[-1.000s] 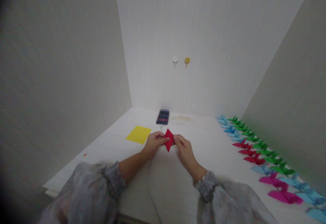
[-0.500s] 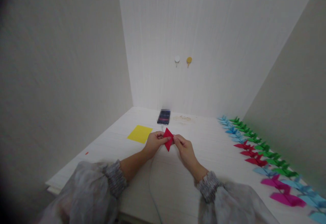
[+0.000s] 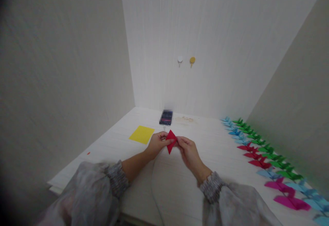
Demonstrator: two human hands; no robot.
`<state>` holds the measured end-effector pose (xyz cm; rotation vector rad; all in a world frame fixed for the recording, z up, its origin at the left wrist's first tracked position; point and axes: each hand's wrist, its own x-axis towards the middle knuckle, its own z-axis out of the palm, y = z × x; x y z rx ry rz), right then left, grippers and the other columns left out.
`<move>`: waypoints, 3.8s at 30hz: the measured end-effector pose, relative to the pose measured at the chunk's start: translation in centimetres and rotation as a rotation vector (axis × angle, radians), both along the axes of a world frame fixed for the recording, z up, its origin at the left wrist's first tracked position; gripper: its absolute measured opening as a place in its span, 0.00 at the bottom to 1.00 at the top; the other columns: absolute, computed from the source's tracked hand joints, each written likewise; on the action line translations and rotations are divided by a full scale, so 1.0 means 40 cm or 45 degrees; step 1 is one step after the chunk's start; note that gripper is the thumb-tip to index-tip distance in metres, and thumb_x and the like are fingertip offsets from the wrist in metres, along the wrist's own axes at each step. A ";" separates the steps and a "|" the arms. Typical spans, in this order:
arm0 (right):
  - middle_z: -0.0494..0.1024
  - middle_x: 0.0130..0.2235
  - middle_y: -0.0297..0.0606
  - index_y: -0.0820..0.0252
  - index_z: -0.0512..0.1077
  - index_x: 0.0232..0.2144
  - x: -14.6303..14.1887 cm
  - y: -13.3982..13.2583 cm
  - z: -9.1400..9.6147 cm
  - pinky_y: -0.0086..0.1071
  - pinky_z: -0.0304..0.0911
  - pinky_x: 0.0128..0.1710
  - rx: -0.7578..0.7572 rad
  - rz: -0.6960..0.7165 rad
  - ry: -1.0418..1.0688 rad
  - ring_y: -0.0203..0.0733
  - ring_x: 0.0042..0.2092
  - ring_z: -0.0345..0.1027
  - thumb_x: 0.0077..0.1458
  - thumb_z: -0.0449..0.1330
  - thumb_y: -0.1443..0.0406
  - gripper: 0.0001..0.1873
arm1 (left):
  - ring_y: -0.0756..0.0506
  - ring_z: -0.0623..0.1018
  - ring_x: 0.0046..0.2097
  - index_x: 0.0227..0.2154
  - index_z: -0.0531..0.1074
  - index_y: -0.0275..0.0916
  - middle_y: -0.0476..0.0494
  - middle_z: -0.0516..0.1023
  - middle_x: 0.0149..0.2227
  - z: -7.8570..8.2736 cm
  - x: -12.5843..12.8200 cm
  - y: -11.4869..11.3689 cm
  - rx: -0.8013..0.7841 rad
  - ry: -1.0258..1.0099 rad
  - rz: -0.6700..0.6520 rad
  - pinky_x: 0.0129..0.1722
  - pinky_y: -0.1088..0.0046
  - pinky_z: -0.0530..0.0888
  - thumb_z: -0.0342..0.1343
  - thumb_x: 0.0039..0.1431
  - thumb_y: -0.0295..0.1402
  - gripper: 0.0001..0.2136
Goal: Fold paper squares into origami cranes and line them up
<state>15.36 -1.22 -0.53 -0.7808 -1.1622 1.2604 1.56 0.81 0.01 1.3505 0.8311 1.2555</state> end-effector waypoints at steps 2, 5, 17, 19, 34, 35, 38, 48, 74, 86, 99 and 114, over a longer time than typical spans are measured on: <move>0.77 0.29 0.37 0.59 0.74 0.26 -0.001 0.000 0.001 0.36 0.61 0.39 -0.044 0.046 0.083 0.39 0.32 0.68 0.45 0.59 0.62 0.07 | 0.50 0.72 0.29 0.27 0.71 0.32 0.43 0.75 0.28 -0.002 -0.001 0.001 0.024 -0.002 -0.029 0.31 0.74 0.69 0.62 0.36 0.33 0.12; 0.77 0.29 0.37 0.59 0.74 0.26 -0.002 -0.001 0.002 0.35 0.60 0.40 -0.061 0.075 0.124 0.39 0.33 0.68 0.43 0.61 0.63 0.06 | 0.50 0.72 0.29 0.26 0.70 0.32 0.43 0.74 0.27 -0.006 -0.002 0.005 0.009 -0.011 -0.051 0.31 0.74 0.69 0.62 0.35 0.33 0.13; 0.76 0.32 0.36 0.57 0.74 0.31 -0.012 -0.003 0.003 0.34 0.57 0.41 0.025 0.064 0.018 0.39 0.35 0.66 0.46 0.59 0.64 0.07 | 0.52 0.70 0.25 0.24 0.70 0.32 0.46 0.73 0.24 0.004 0.002 0.000 -0.067 0.018 0.016 0.28 0.76 0.67 0.61 0.35 0.31 0.11; 0.76 0.31 0.37 0.57 0.74 0.31 -0.013 -0.004 0.001 0.34 0.57 0.41 0.027 0.054 0.006 0.39 0.35 0.66 0.46 0.59 0.64 0.07 | 0.52 0.70 0.25 0.24 0.70 0.32 0.46 0.73 0.24 0.002 0.002 0.001 -0.039 0.048 0.056 0.28 0.76 0.67 0.60 0.36 0.32 0.10; 0.73 0.23 0.35 0.60 0.74 0.27 -0.008 0.002 -0.011 0.31 0.59 0.31 -0.087 -0.154 -0.136 0.36 0.26 0.64 0.41 0.62 0.62 0.09 | 0.51 0.69 0.30 0.26 0.71 0.35 0.47 0.71 0.27 0.003 -0.003 0.002 0.148 0.253 0.078 0.31 0.76 0.65 0.48 0.49 0.41 0.14; 0.73 0.23 0.35 0.60 0.74 0.27 -0.008 0.001 -0.010 0.31 0.59 0.30 -0.080 -0.166 -0.154 0.36 0.26 0.64 0.41 0.61 0.62 0.08 | 0.51 0.69 0.30 0.26 0.71 0.35 0.47 0.71 0.27 0.005 -0.002 0.001 0.149 0.249 0.062 0.32 0.75 0.66 0.49 0.49 0.41 0.13; 0.73 0.22 0.34 0.58 0.74 0.25 -0.008 -0.003 -0.003 0.30 0.59 0.30 -0.044 -0.219 -0.231 0.36 0.25 0.64 0.41 0.61 0.62 0.07 | 0.51 0.69 0.31 0.27 0.71 0.34 0.46 0.71 0.28 0.006 -0.001 -0.003 0.152 0.207 0.002 0.33 0.75 0.66 0.50 0.49 0.40 0.13; 0.72 0.21 0.33 0.60 0.72 0.22 -0.009 -0.003 -0.005 0.30 0.59 0.28 0.038 -0.319 -0.330 0.37 0.25 0.64 0.40 0.60 0.61 0.08 | 0.50 0.70 0.33 0.31 0.70 0.35 0.46 0.71 0.30 -0.009 0.000 0.002 0.137 0.162 -0.075 0.35 0.74 0.67 0.60 0.39 0.35 0.14; 0.72 0.31 0.37 0.57 0.73 0.29 -0.006 -0.016 0.019 0.33 0.59 0.37 0.284 -0.372 -0.481 0.40 0.35 0.64 0.44 0.59 0.59 0.10 | 0.52 0.69 0.26 0.25 0.71 0.32 0.47 0.72 0.24 -0.022 -0.002 0.000 -0.074 0.194 -0.232 0.27 0.76 0.64 0.60 0.37 0.39 0.14; 0.72 0.27 0.36 0.57 0.74 0.23 0.000 -0.014 0.016 0.33 0.58 0.35 0.264 -0.376 -0.556 0.40 0.33 0.64 0.44 0.58 0.57 0.11 | 0.51 0.70 0.26 0.22 0.72 0.34 0.47 0.72 0.24 -0.029 -0.008 0.014 -0.012 0.422 -0.101 0.27 0.76 0.66 0.59 0.36 0.33 0.08; 0.73 0.29 0.37 0.59 0.73 0.26 0.006 -0.011 0.016 0.33 0.57 0.34 0.230 -0.452 -0.535 0.40 0.33 0.64 0.46 0.56 0.55 0.13 | 0.52 0.68 0.22 0.20 0.72 0.33 0.49 0.71 0.20 -0.037 -0.007 0.018 -0.089 0.497 -0.106 0.23 0.77 0.63 0.59 0.34 0.32 0.08; 0.69 0.20 0.33 0.59 0.69 0.16 0.004 -0.010 0.007 0.31 0.54 0.29 0.170 -0.446 -0.602 0.38 0.26 0.60 0.45 0.56 0.56 0.14 | 0.50 0.69 0.25 0.22 0.73 0.33 0.47 0.72 0.22 -0.013 -0.004 0.009 0.004 0.609 -0.165 0.25 0.75 0.65 0.58 0.35 0.32 0.08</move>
